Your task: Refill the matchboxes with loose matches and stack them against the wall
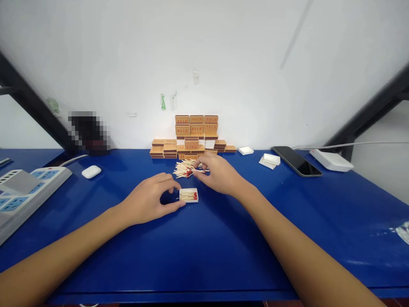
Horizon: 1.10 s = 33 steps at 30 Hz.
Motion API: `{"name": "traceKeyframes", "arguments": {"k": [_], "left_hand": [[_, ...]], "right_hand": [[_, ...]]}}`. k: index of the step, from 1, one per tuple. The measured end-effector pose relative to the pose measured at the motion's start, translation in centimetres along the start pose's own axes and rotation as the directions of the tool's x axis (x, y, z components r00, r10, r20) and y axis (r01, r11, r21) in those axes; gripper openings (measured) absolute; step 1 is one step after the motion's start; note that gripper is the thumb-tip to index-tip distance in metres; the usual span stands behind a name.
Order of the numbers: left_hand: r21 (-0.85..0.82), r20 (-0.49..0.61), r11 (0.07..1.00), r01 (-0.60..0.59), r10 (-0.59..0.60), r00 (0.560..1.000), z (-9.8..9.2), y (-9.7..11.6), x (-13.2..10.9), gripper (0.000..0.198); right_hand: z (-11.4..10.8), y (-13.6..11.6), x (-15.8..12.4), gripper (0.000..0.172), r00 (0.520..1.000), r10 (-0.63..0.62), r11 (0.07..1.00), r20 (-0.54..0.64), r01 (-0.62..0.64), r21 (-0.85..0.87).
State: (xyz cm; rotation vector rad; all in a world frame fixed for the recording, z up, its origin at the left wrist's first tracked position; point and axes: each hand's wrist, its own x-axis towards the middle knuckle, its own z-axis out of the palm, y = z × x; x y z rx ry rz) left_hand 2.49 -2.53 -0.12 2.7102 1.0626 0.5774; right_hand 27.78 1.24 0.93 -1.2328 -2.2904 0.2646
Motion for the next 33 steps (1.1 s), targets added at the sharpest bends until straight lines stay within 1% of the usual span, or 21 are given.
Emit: {"name": "traceKeyframes", "arguments": {"k": [3,5,7,10,14,17,23,25,29,31,33], "left_hand": [[-0.013,0.02,1.0,0.021,-0.021,1.0,0.0,-0.1,0.0,0.028],[-0.022,0.026,0.999,0.029,-0.029,0.999,-0.1,-0.1,0.0,0.028],[-0.022,0.021,0.999,0.025,-0.024,0.999,-0.1,-0.2,-0.1,0.027],[-0.01,0.01,1.0,0.012,-0.012,1.0,-0.2,-0.2,-0.1,0.026],[0.003,-0.005,1.0,0.009,-0.009,1.0,-0.3,-0.3,-0.2,0.027],[0.007,-0.003,1.0,0.008,-0.008,1.0,-0.3,-0.4,-0.2,0.027],[0.025,-0.004,1.0,0.003,-0.003,1.0,-0.2,-0.6,-0.2,0.028],[0.024,-0.001,1.0,0.006,-0.006,1.0,-0.2,-0.7,-0.1,0.029],[0.011,0.001,1.0,0.013,-0.013,1.0,-0.1,-0.7,-0.1,0.028],[0.002,0.001,1.0,0.012,-0.012,1.0,-0.1,-0.6,-0.1,0.028],[-0.001,-0.003,1.0,0.014,-0.014,1.0,-0.1,-0.6,-0.1,0.028]], "right_hand": [[0.5,-2.0,1.5,0.015,0.998,-0.011,0.999,0.059,0.013,-0.041],[0.7,-3.0,2.8,0.016,0.99,0.009,0.995,0.144,0.006,-0.104],[0.8,-3.6,4.2,0.018,0.971,0.025,0.987,0.239,0.014,-0.16],[1.2,-4.1,5.7,0.014,0.936,0.067,0.975,0.345,0.012,-0.223],[1.4,-3.9,6.3,0.009,0.897,0.134,0.964,0.421,-0.02,-0.264],[1.1,-3.7,5.9,0.013,0.885,0.148,0.963,0.441,-0.028,-0.268],[0.2,-3.9,5.0,0.018,0.871,0.09,0.961,0.484,0.053,-0.273],[-0.3,-3.7,4.6,0.018,0.874,0.087,0.964,0.478,0.047,-0.262],[-1.6,-3.2,3.3,0.021,0.898,0.09,0.991,0.431,-0.039,-0.126],[-2.1,-3.4,2.5,0.022,0.911,0.087,0.996,0.404,-0.08,-0.032],[-2.2,-3.9,1.6,0.022,0.913,0.07,0.992,0.403,-0.105,0.067]]}}
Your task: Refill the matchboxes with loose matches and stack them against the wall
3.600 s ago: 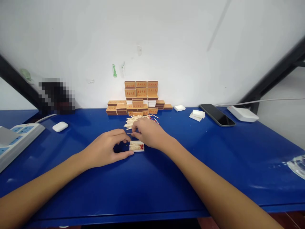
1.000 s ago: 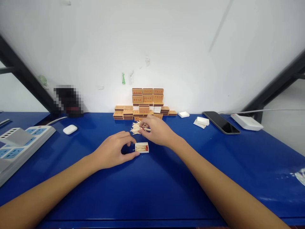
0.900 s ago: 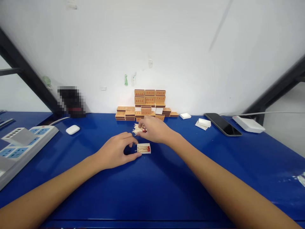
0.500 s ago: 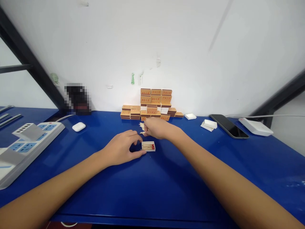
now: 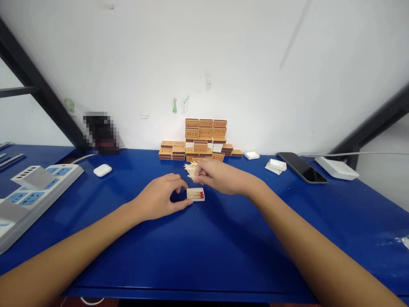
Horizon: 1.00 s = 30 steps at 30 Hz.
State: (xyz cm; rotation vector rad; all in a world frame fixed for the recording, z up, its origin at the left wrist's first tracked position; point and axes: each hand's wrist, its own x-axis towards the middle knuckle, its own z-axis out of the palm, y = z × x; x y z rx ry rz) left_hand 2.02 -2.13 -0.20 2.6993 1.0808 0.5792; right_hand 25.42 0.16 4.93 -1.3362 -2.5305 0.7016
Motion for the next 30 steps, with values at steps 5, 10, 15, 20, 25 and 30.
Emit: {"name": "traceKeyframes", "arguments": {"k": [5,10,15,20,25,30], "left_hand": [[0.01,-0.001,1.0,0.008,-0.008,1.0,0.0,0.0,0.0,0.031],[-0.002,0.015,1.0,-0.002,0.002,1.0,0.0,-0.2,0.1,0.027],[-0.004,0.025,1.0,0.002,-0.002,1.0,-0.1,-0.2,0.2,0.027],[-0.007,0.024,1.0,0.017,-0.017,1.0,-0.1,-0.2,0.2,0.028],[-0.007,0.019,1.0,0.021,-0.021,1.0,-0.3,-0.4,0.2,0.032],[-0.032,0.018,0.999,0.037,-0.037,0.999,-1.1,-0.6,0.2,0.035]], "right_hand": [[1.6,-0.9,-1.2,0.027,0.999,-0.042,0.986,0.035,0.036,0.164],[3.1,0.1,-1.2,0.025,0.999,-0.045,0.997,0.007,0.045,0.061],[3.3,0.4,-1.3,0.02,0.998,-0.06,0.998,0.004,0.06,0.02],[2.9,0.6,-1.8,0.013,0.999,-0.048,0.998,-0.025,0.047,-0.037],[2.4,1.0,-2.2,0.012,0.996,-0.07,0.996,-0.047,0.067,-0.059],[1.3,1.7,-2.8,0.012,0.997,-0.061,0.993,-0.051,0.055,-0.105]]}}
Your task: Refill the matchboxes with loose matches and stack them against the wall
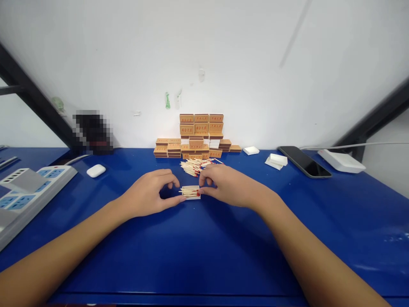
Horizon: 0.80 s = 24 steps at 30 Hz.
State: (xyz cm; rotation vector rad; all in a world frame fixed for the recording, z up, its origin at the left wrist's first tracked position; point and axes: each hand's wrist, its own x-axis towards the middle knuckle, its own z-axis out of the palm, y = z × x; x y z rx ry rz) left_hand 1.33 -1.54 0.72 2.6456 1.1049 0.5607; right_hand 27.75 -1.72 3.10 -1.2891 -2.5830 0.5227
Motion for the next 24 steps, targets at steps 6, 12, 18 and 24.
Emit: {"name": "traceKeyframes", "arguments": {"k": [6,12,18,24], "left_hand": [[-0.047,0.052,0.999,-0.015,0.017,0.999,-0.6,-0.1,0.1,0.024],[-0.11,0.043,0.994,-0.013,0.018,0.999,-0.1,-0.5,0.4,0.015],[-0.163,0.018,0.986,-0.024,0.027,0.999,0.2,-0.7,0.4,0.013],[-0.087,0.012,0.996,0.018,-0.017,1.0,-0.4,-1.4,0.5,0.019]], "right_hand": [[-0.5,-0.2,-0.2,0.013,0.992,0.109,0.994,0.056,-0.11,0.015],[0.2,-0.7,-0.1,0.017,0.996,0.081,0.997,0.028,-0.082,0.013],[0.6,-0.9,0.0,0.015,0.998,0.054,0.999,-0.027,-0.053,0.01],[0.6,-1.2,0.0,0.012,0.999,0.027,0.999,-0.026,-0.027,0.02]]}}
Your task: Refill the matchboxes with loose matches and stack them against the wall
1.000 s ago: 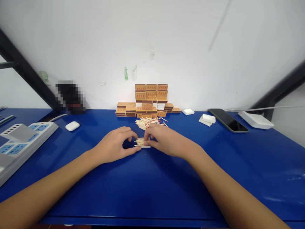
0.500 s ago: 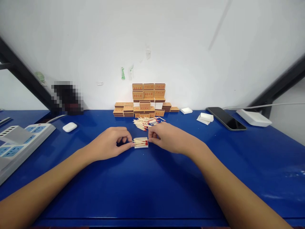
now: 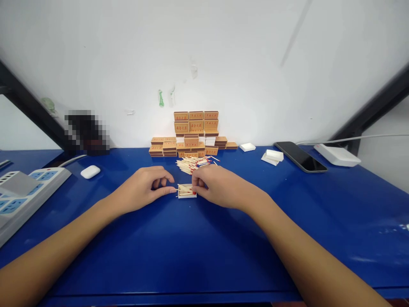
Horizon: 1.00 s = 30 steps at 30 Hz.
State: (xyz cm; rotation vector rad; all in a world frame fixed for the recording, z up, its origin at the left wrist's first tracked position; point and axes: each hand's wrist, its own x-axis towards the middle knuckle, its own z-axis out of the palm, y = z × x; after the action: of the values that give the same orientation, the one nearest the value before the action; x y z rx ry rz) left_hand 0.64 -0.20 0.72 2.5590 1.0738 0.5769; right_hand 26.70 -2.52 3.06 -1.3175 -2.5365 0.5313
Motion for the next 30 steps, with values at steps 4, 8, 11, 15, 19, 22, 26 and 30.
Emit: {"name": "traceKeyframes", "arguments": {"k": [4,8,11,15,19,22,26,30], "left_hand": [[-0.011,0.01,1.0,-0.012,0.012,1.0,0.2,-0.4,0.0,0.02],[-0.033,0.001,0.998,-0.046,0.046,0.999,0.6,-0.2,0.0,0.016],[-0.075,-0.007,0.996,-0.055,0.055,0.998,0.6,0.2,0.0,0.015],[-0.14,-0.015,0.99,-0.035,0.033,0.999,0.7,0.7,0.0,0.013],[-0.189,-0.036,0.981,-0.034,0.027,0.999,1.0,0.8,0.0,0.012],[-0.216,-0.014,0.976,-0.042,0.039,0.999,1.1,1.1,-0.1,0.013],[-0.228,-0.004,0.972,-0.061,0.061,0.998,1.4,1.5,-0.2,0.013],[-0.217,-0.046,0.976,-0.034,0.025,0.999,1.7,1.6,-0.2,0.011]], "right_hand": [[0.4,0.4,0.1,0.013,1.0,-0.008,1.0,0.001,0.008,0.011],[0.9,0.7,0.1,0.013,1.0,-0.021,1.0,0.001,0.021,0.011],[1.0,0.5,0.1,0.014,1.0,-0.023,1.0,-0.011,0.023,0.01],[0.9,0.0,0.1,0.011,1.0,-0.025,0.999,-0.018,0.025,0.019],[0.8,-0.5,0.2,0.01,0.999,-0.05,0.998,-0.009,0.05,0.03],[0.8,-0.6,0.3,0.013,0.997,-0.072,0.997,-0.01,0.072,0.037],[0.9,-0.6,0.3,0.014,0.996,-0.086,0.995,-0.017,0.087,0.05],[0.9,-0.6,0.2,0.012,0.998,-0.063,0.997,-0.007,0.063,0.05]]}}
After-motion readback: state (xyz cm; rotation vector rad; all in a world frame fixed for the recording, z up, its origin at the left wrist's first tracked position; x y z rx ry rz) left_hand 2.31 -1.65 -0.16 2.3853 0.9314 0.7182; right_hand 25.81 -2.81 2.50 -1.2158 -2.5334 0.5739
